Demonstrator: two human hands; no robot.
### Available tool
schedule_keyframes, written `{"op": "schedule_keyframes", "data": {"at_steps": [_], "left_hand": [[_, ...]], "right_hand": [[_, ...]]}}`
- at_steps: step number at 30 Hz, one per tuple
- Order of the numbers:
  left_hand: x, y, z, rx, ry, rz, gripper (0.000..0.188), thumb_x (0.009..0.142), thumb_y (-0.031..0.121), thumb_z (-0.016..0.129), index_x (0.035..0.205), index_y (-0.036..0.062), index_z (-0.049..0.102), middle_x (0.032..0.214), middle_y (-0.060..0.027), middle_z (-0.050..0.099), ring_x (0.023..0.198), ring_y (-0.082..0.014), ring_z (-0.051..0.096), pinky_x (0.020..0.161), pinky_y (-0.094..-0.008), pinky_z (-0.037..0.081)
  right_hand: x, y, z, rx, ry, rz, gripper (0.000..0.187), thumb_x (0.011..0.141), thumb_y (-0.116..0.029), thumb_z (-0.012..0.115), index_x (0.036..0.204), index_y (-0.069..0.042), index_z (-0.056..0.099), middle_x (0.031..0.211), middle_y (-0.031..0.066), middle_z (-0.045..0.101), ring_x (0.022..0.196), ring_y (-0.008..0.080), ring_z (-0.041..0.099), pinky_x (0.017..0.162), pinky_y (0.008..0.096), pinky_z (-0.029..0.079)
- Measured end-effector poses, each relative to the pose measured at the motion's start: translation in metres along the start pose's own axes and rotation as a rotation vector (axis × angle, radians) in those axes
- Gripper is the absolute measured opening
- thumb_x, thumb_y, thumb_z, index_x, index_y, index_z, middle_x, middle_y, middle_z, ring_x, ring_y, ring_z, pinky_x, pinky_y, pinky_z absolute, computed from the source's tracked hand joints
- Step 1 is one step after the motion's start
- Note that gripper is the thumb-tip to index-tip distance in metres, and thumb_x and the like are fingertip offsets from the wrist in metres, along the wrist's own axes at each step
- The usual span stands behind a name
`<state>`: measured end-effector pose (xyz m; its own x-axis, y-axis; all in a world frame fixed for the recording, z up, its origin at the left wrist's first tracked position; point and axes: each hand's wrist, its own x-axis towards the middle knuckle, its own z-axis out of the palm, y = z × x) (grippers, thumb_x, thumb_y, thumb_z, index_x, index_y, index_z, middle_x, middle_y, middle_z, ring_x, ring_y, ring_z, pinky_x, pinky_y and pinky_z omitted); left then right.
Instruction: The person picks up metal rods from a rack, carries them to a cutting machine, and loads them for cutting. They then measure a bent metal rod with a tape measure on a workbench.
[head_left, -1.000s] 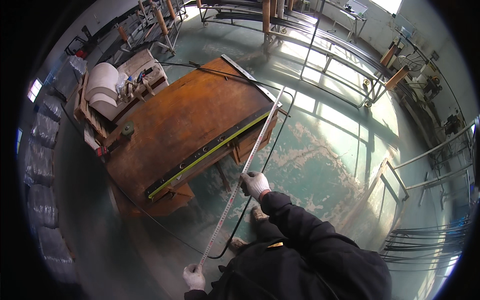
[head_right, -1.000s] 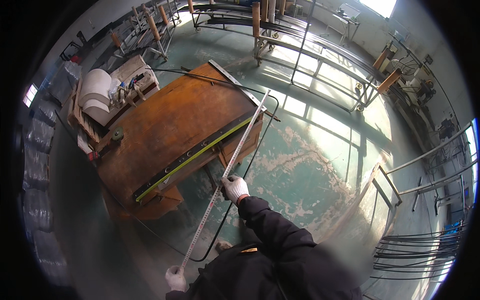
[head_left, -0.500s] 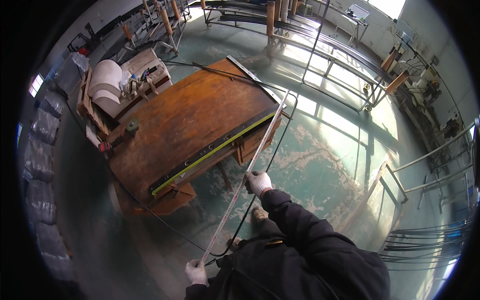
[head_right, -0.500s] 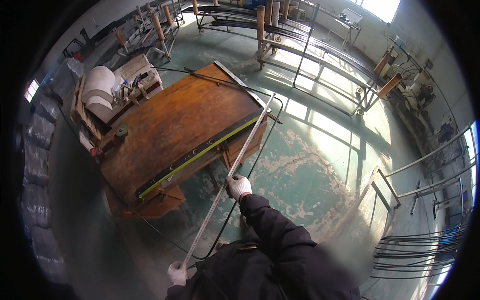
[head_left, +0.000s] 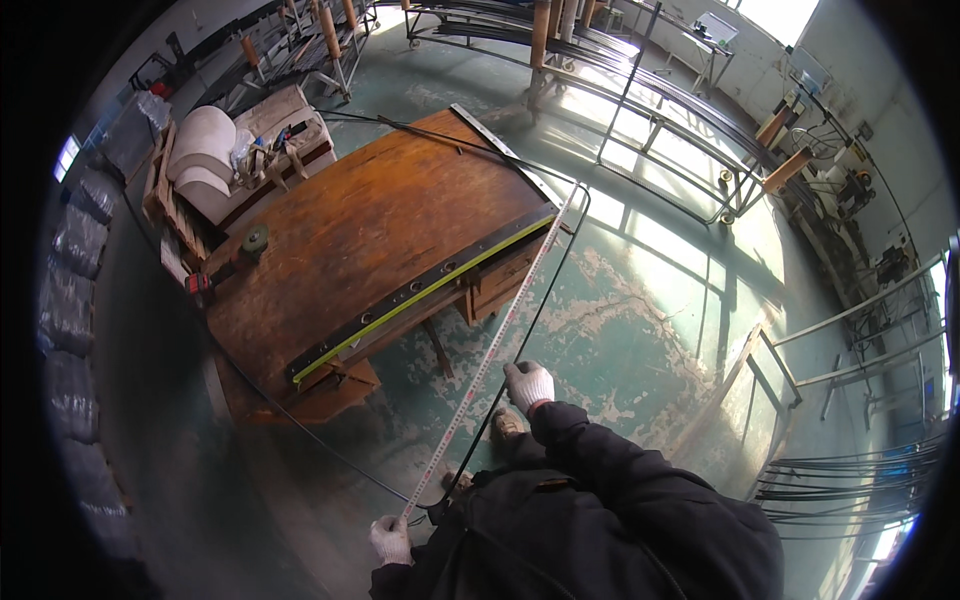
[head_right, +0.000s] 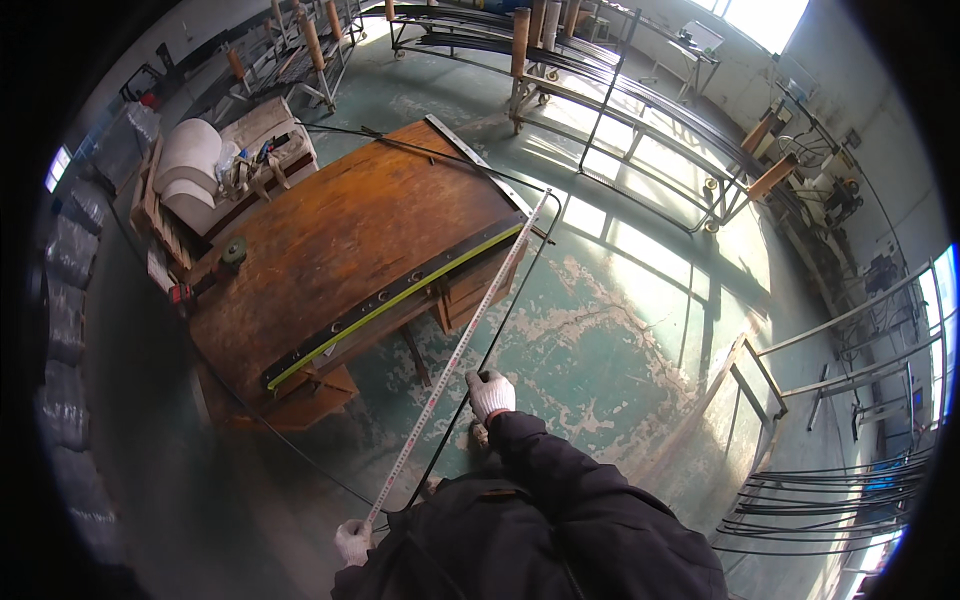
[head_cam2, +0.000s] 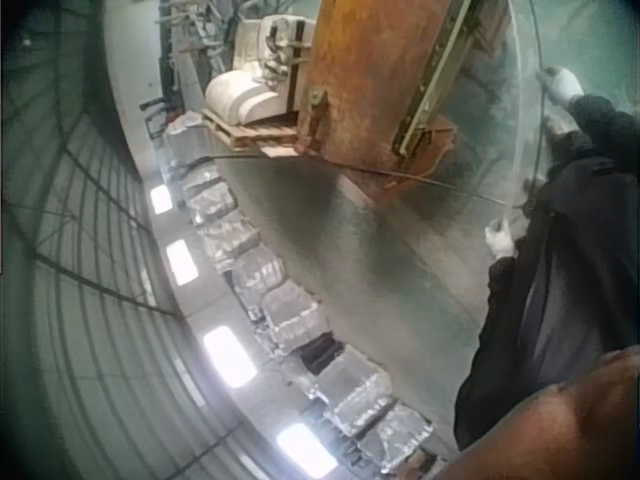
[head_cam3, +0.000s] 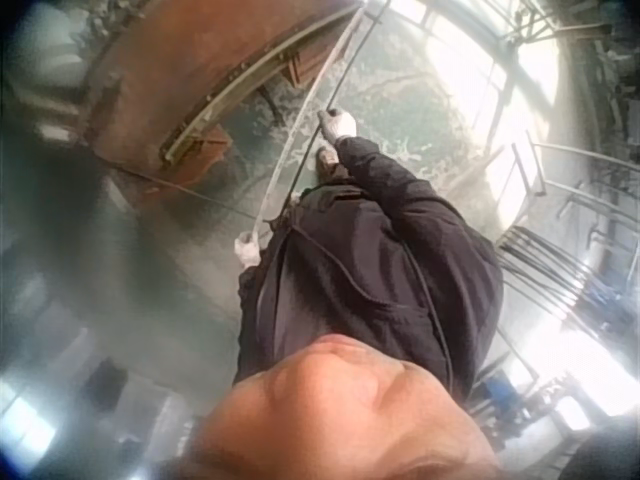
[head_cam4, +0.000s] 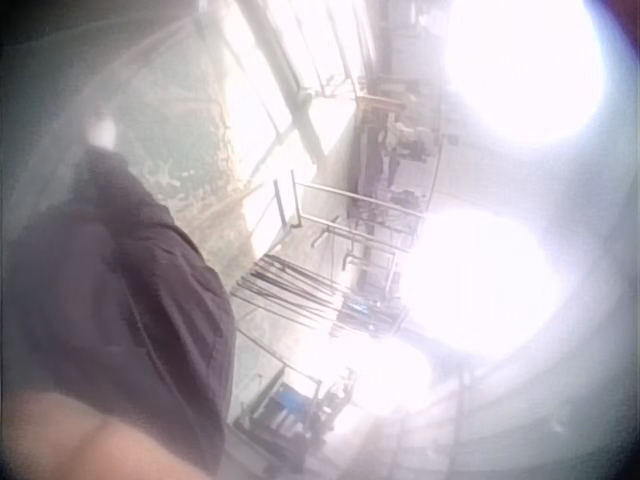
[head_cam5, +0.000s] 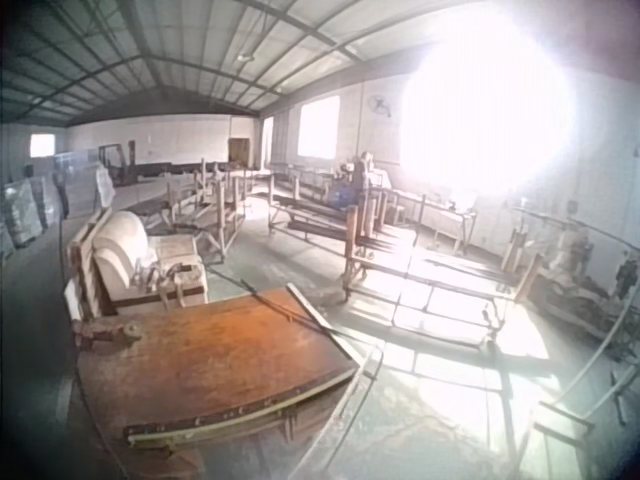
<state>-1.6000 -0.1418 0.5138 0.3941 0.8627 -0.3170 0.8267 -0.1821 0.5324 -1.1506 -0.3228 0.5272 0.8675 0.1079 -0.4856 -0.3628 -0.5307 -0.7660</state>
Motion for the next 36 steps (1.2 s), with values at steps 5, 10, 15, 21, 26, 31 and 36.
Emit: {"op": "schedule_keyframes", "data": {"at_steps": [5, 10, 15, 21, 26, 31, 36], "left_hand": [[0.000, -0.001, 0.004, -0.013, -0.043, -0.076, 0.025, 0.088, 0.025, 0.087, 0.095, 0.0010, 0.082, 0.093, -0.0232, 0.074, 0.089, -0.0410, 0.075, 0.081, -0.0498, 0.059], [0.002, -0.010, 0.006, 0.048, -0.053, -0.054, 0.025, 0.088, 0.027, 0.087, 0.096, 0.0032, 0.083, 0.095, -0.0223, 0.075, 0.091, -0.0409, 0.075, 0.082, -0.0495, 0.059], [0.005, -0.022, 0.011, 0.024, -0.071, -0.057, 0.025, 0.088, 0.029, 0.086, 0.097, 0.0052, 0.084, 0.096, -0.0216, 0.075, 0.093, -0.0410, 0.075, 0.084, -0.0502, 0.059], [0.010, -0.041, 0.030, -0.010, -0.095, -0.056, 0.027, 0.088, 0.030, 0.085, 0.097, 0.0047, 0.083, 0.097, -0.0228, 0.075, 0.094, -0.0416, 0.075, 0.085, -0.0509, 0.059], [0.007, -0.045, 0.035, 0.017, -0.047, -0.011, 0.028, 0.087, 0.031, 0.084, 0.095, 0.0040, 0.083, 0.093, -0.0235, 0.076, 0.090, -0.0421, 0.076, 0.083, -0.0501, 0.060], [0.005, -0.035, 0.034, 0.025, -0.020, -0.046, 0.032, 0.086, 0.035, 0.086, 0.098, 0.0051, 0.082, 0.097, -0.0230, 0.078, 0.096, -0.0407, 0.077, 0.087, -0.0479, 0.061], [0.005, -0.028, 0.024, 0.038, -0.055, -0.046, 0.036, 0.093, 0.039, 0.079, 0.107, 0.0065, 0.085, 0.103, -0.0242, 0.078, 0.100, -0.0449, 0.075, 0.086, -0.0524, 0.061]], "right_hand": [[-0.008, 0.055, 0.017, -0.350, -0.031, 0.046, 0.058, 0.101, -0.051, 0.071, 0.119, 0.005, 0.074, 0.109, 0.0286, 0.079, 0.109, 0.0433, 0.077, 0.095, 0.0472, 0.060], [-0.009, 0.056, 0.030, -0.080, -0.296, 0.208, 0.052, 0.105, -0.046, 0.070, 0.123, 0.003, 0.071, 0.103, 0.0230, 0.078, 0.091, 0.0404, 0.077, 0.082, 0.0486, 0.061], [-0.037, 0.023, 0.021, 0.245, -0.329, 0.425, 0.033, 0.110, -0.032, 0.067, 0.116, 0.001, 0.068, 0.084, 0.0103, 0.069, 0.065, 0.0254, 0.065, 0.061, 0.0432, 0.056], [-0.056, 0.000, 0.021, 0.127, -0.329, 0.287, 0.033, 0.110, -0.028, 0.066, 0.116, 0.005, 0.069, 0.082, 0.0116, 0.072, 0.064, 0.0247, 0.069, 0.060, 0.0409, 0.059], [-0.057, 0.005, 0.026, 0.025, -0.316, 0.204, 0.034, 0.110, -0.026, 0.064, 0.119, 0.006, 0.070, 0.084, 0.0145, 0.077, 0.069, 0.0273, 0.076, 0.063, 0.0421, 0.062], [-0.031, 0.045, 0.044, -0.213, -0.231, 0.033, 0.040, 0.103, -0.031, 0.067, 0.121, 0.004, 0.077, 0.097, 0.0203, 0.082, 0.085, 0.0303, 0.082, 0.077, 0.0428, 0.064], [-0.007, 0.084, 0.061, 0.135, -0.289, 0.197, 0.041, 0.102, -0.028, 0.069, 0.119, 0.008, 0.077, 0.105, 0.0210, 0.083, 0.092, 0.0323, 0.081, 0.083, 0.0415, 0.062]]}}
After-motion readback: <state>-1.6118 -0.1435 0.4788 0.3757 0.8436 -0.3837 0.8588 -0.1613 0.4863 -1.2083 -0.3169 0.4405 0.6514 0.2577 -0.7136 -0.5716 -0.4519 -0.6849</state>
